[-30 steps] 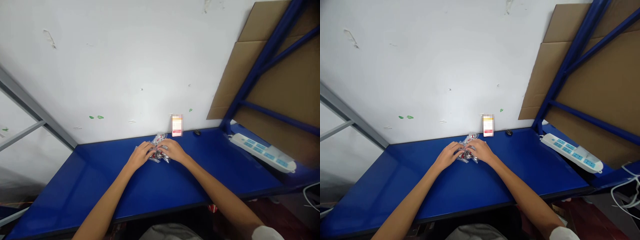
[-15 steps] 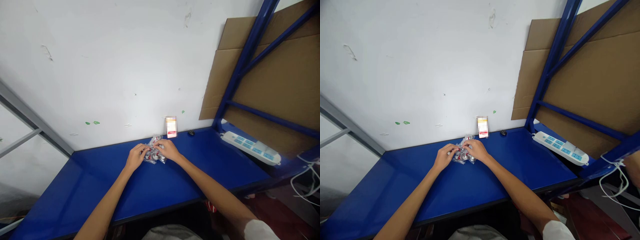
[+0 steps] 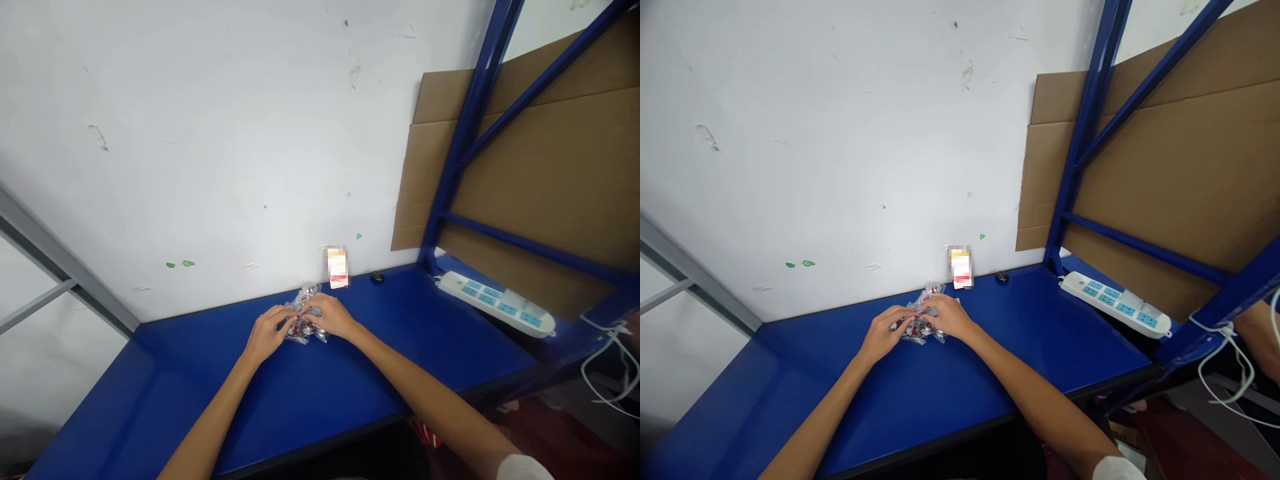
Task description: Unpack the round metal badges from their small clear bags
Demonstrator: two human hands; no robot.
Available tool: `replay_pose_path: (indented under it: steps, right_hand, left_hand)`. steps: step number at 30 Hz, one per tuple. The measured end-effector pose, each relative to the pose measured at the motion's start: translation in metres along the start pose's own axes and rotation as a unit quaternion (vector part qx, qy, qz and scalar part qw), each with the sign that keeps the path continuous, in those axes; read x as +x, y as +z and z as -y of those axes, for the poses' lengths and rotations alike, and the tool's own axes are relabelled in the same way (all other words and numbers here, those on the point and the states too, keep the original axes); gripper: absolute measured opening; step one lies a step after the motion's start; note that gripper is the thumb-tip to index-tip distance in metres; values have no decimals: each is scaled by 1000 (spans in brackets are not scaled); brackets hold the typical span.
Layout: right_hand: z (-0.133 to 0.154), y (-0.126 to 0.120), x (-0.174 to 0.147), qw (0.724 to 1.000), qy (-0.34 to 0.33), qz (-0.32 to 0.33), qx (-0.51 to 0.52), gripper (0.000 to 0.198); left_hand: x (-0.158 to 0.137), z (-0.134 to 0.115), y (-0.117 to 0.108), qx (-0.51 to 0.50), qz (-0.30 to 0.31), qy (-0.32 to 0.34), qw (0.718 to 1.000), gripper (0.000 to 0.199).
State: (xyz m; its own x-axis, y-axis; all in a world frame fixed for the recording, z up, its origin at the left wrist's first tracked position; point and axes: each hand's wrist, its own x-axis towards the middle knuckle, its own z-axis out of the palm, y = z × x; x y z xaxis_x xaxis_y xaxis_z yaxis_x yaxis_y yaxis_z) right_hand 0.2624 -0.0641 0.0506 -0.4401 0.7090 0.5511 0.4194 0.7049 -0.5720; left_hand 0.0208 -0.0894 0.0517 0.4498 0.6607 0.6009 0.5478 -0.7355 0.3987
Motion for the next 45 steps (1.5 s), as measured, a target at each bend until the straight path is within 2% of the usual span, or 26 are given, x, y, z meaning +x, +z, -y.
replay_pose_path:
  steps: [8, 12, 17, 26, 32, 45]
  right_hand:
    - [6, -1, 0, 1000, 3, 1, 6, 7]
    - [6, -2, -1, 1000, -8, 2, 6, 14]
    - [1, 3, -2, 1000, -16, -7, 6, 18]
    - [3, 9, -3, 1000, -11, -19, 18, 16]
    - [6, 16, -4, 999, -16, -32, 7, 24]
    - [10, 15, -6, 999, 15, -42, 17, 20]
  left_hand:
    - [-2, 1, 0, 0, -19, 14, 1000, 22]
    - [-1, 0, 1, -5, -20, 9, 1000, 21]
    - [-1, 0, 3, -16, -4, 2, 1000, 21]
    - [0, -2, 2, -32, -16, -8, 999, 18]
    - [-2, 2, 1, -19, -27, -18, 999, 16]
    - [-3, 3, -2, 6, -24, -2, 1000, 18]
